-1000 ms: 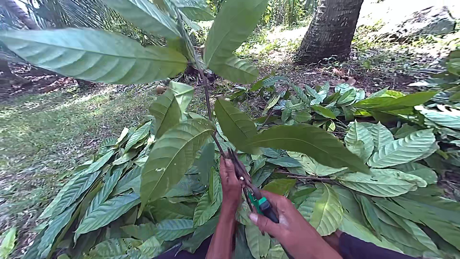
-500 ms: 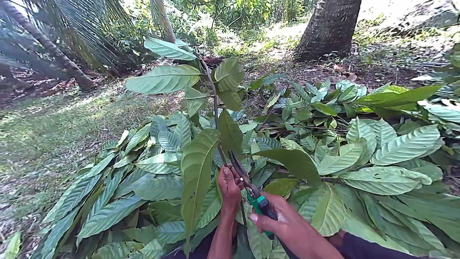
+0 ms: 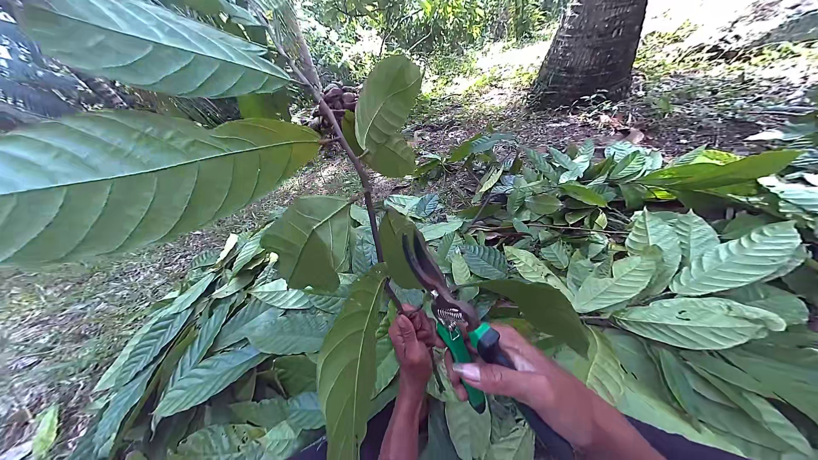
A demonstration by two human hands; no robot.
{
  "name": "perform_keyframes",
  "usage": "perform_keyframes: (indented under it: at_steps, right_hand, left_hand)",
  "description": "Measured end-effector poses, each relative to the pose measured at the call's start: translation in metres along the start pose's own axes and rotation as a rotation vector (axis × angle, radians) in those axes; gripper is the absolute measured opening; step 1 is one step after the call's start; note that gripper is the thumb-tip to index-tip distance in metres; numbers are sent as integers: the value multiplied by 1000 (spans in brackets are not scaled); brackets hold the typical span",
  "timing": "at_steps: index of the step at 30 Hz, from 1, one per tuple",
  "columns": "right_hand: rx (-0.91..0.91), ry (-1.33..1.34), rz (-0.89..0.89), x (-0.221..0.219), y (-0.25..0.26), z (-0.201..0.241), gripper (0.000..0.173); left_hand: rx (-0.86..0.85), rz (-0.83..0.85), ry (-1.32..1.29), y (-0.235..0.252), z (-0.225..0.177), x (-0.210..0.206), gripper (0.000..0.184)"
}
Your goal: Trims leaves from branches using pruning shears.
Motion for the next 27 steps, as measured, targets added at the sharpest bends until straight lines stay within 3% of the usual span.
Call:
perform_keyframes:
  at_steps: [5, 10, 19, 27]
  right_hand:
    - [-234, -319, -160, 17, -46, -58, 49]
    - [-443, -482, -123, 17, -50, -85, 49]
    - [-524, -507, -59, 8, -41, -91, 42]
    - [-545, -426, -62, 4, -41, -90, 38]
  left_hand:
    - [183, -34, -12, 3, 1, 6, 37]
    - [234, -26, 97, 1, 10, 19, 81]
    - [199, 27, 25, 0, 15, 27, 79]
    - [179, 38, 146, -3, 18, 27, 91]
Point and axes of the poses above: each hand's wrist, its own y-axis towards the middle knuckle, its own x-axis out of the back of the hand, z = x × y, the point moved 7 cm from there along y, towards the middle knuckle, and after that the axes turned 11 degrees about -z, right-handed, at the moved point
